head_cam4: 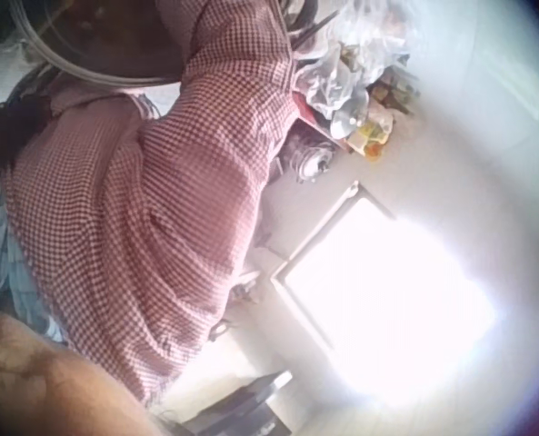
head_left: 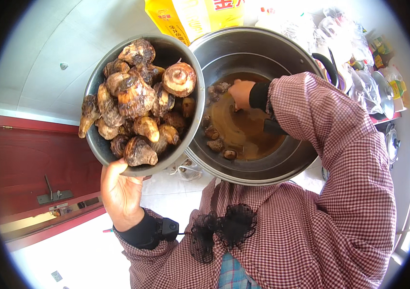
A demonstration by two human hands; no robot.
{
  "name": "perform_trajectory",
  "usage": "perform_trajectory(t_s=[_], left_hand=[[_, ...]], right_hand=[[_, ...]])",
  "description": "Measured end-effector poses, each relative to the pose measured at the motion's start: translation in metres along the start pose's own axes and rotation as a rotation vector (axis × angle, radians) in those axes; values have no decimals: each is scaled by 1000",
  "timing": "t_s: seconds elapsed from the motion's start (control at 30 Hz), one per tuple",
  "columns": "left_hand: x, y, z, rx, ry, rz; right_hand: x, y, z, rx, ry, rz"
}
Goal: The person cleans a metal bowl and the sink with a cloth, then transfers small brown root vegetables from a large pot into a smaller bowl. The person places the filled bowl on the counter.
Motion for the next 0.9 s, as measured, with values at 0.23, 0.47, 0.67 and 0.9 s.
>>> perform_trajectory(t_s=[0.23,0.47,0.67,0.9], left_hand=[[-3,17,20,-91,16,-62],[-5,25,18,-158,-132,-144],[-1,25,15,-187,-78,-97],[4,30,18,-253,-79,-102]], right_hand=[[15,-22,-53,-95,-39,108],[-24,-38,-8,-523,-428,-143],[-21,-76,-3,-262,-399,-163],[39,-64,-22,-110,-177,-93]])
Point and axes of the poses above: each hand's wrist, its own y-axis away from the middle knuckle, its own z-axis out of the back of the hand, x = y × z, the point moved 7 cm from there along -y, towards the middle knuckle, and after that the axes turned 3 degrees about -z, right-handed, at the moved point
